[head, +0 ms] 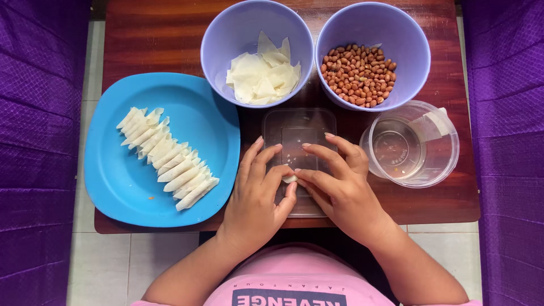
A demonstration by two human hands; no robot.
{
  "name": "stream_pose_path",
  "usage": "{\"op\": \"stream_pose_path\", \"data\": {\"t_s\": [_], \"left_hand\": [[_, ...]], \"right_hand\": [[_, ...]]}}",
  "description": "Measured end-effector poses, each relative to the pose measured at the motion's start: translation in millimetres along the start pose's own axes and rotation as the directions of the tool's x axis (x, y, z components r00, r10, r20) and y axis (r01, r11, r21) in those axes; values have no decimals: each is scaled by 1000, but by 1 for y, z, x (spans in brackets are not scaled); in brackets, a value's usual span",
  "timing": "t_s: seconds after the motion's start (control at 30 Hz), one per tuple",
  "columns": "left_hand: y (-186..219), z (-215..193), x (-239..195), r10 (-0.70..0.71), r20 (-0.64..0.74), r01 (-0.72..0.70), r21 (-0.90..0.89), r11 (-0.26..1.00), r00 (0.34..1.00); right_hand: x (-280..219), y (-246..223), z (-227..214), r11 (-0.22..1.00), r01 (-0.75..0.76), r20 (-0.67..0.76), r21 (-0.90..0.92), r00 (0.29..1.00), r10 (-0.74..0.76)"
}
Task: Wrapping individual peanuts in small square dough wrappers and rolling them to prepare snacks.
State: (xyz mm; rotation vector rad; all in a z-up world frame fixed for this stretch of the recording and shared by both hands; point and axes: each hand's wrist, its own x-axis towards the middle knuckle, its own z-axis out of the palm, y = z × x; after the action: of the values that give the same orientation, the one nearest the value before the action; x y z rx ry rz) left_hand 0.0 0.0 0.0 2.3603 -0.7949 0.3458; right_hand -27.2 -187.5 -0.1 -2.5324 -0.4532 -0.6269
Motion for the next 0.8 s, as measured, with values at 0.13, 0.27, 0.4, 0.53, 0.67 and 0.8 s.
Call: {"op": "stream_pose_path", "data": {"t_s": [0.13,0.27,0.4,0.53,0.67,0.8], "left_hand": [[1,-1,1,-5,-7,4,-12,1000,1000],[1,0,2,-14,-17,14,-26,1000,1000],[1,-1,2,-22,-1,22,-29,999,1000],[2,-2,2,-18,11,18,-20,1000,1000],[3,-3,2,-36,29,37,-38,999,999],[0,-2,2,-28,48,30,-29,999,998]], "right_hand": [[0,0,0,1000,-5,-2,-7,1000,5],[0,0,-2,999,2,-10,-36,1000,-2],[0,1,0,1000,-28,9,-2,1000,28],[0,-1,1,999,-36,13,1,999,36],[0,-1,0,999,-43,20,-19,999,43],[-1,1,1,999,-49,43,1,998,49]]}}
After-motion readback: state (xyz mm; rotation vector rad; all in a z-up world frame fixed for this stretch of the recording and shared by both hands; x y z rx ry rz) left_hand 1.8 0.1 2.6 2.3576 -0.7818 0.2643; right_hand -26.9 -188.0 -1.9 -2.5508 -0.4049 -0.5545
